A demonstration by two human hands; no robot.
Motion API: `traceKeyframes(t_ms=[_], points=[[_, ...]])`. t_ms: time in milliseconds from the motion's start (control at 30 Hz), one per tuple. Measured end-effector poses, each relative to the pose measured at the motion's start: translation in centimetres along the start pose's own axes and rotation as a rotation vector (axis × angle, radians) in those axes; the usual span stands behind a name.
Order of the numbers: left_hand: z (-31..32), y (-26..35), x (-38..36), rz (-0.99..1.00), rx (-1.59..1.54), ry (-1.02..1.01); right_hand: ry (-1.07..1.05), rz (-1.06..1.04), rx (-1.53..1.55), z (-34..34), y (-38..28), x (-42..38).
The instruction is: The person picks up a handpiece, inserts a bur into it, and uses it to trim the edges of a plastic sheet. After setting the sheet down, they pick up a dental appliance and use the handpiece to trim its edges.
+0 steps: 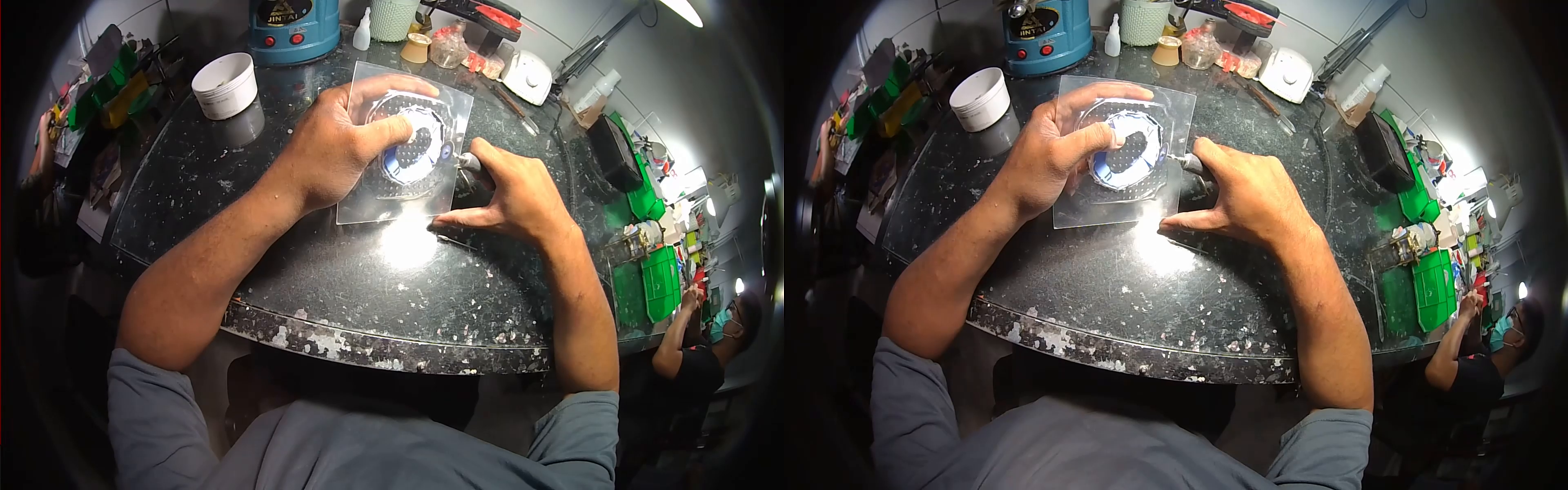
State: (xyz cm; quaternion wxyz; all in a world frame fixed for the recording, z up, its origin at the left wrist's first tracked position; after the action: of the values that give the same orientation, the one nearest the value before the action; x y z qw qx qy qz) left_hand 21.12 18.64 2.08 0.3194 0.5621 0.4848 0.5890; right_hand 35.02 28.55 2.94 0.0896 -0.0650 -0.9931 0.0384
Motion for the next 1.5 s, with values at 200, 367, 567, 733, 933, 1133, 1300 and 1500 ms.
traceKeyframes(t_ms=[200,367,567,733,933,1133,1300,1500], points=[[0.1,0.1,0.1,0.001,0.032,0.006,0.113,-0.081,-0.009,-0.1,-0.1,-0.1],[-0.1,0.1,0.0,0.000,0.025,0.018,0.119,-0.092,-0.014,-0.2,-0.2,-0.1],[0.0,0.6,-0.1,0.002,0.073,0.026,-0.019,0.001,-0.014,0.3,0.2,0.0],[-0.1,0.1,0.1,0.025,0.046,0.023,0.089,-0.064,0.010,0.0,-0.1,0.0],[-0.3,0.7,0.0,0.035,0.014,0.086,0.025,0.018,-0.027,-0.1,0.1,0.1],[-1.6,0.4,-0.5,-0.022,0.092,0.236,0.155,0.086,-0.038,0.1,0.3,0.1],[-1.1,0.3,-0.5,0.003,0.095,0.202,0.088,0.122,0.000,0.5,0.4,0.2],[-1.0,0.2,-0.5,0.058,0.050,0.218,0.082,0.109,0.010,0.8,0.4,0.3]])
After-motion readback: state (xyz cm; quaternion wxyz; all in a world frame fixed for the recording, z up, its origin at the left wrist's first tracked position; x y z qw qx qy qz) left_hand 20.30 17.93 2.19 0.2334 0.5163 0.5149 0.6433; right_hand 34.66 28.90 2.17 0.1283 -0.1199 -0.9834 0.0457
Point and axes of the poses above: each hand's wrist, its own x-axis towards the middle knuckle, its own z-axis out of the palm, y = z × x, the point moved 8 cm from there along x, towards the middle knuckle, and after that the axes turned 7 degrees about -y, right-handed, at the moved point
